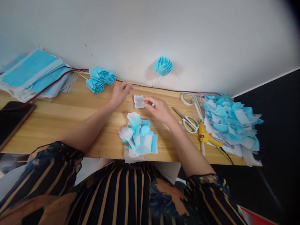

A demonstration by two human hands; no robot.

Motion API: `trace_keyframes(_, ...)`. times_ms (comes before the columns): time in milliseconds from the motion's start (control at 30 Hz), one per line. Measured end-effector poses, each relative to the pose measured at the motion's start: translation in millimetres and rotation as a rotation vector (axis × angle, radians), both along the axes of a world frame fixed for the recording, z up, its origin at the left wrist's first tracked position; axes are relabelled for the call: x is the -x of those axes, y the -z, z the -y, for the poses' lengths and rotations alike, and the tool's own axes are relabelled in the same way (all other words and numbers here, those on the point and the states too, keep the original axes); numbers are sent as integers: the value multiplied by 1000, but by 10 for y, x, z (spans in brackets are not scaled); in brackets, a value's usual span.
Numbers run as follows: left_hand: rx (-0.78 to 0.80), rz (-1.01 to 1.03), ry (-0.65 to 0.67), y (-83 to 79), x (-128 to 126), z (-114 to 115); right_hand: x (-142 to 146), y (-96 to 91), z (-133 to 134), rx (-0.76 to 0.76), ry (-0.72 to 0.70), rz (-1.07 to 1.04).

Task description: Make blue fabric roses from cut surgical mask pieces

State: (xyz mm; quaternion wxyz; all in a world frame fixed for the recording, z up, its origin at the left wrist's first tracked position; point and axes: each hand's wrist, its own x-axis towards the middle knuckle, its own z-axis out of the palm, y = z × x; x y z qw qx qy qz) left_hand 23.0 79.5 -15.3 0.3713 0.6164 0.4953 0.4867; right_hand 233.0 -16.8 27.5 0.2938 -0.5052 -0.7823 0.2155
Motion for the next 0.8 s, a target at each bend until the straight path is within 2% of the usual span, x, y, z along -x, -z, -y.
trace_keyframes(133,-39,10,29,-49,-24,68,9,-146,108,187,-253,-30)
trace_keyframes(267,-41,88,108,-113,-51,123,120,-150,104,177,-356,55)
trace_keyframes(367,-26,141,198,-218,-68,169,220,-134,102,165,-384,17)
trace_keyframes(433,-26,148,270,-329,-60,227,244,-123,116,217,-343,-80)
trace_keyframes(500,-61,130,319,-477,-22,331,226,-98,134,276,-242,-185)
trace_keyframes(667,-234,-68,372,-873,169,822,139,19,148,341,-12,-280)
trace_keyframes(733,-267,-175,470,-930,221,1039,137,46,139,381,27,-309)
trace_keyframes(800,-354,-303,573,-892,238,1215,149,51,127,404,46,-338)
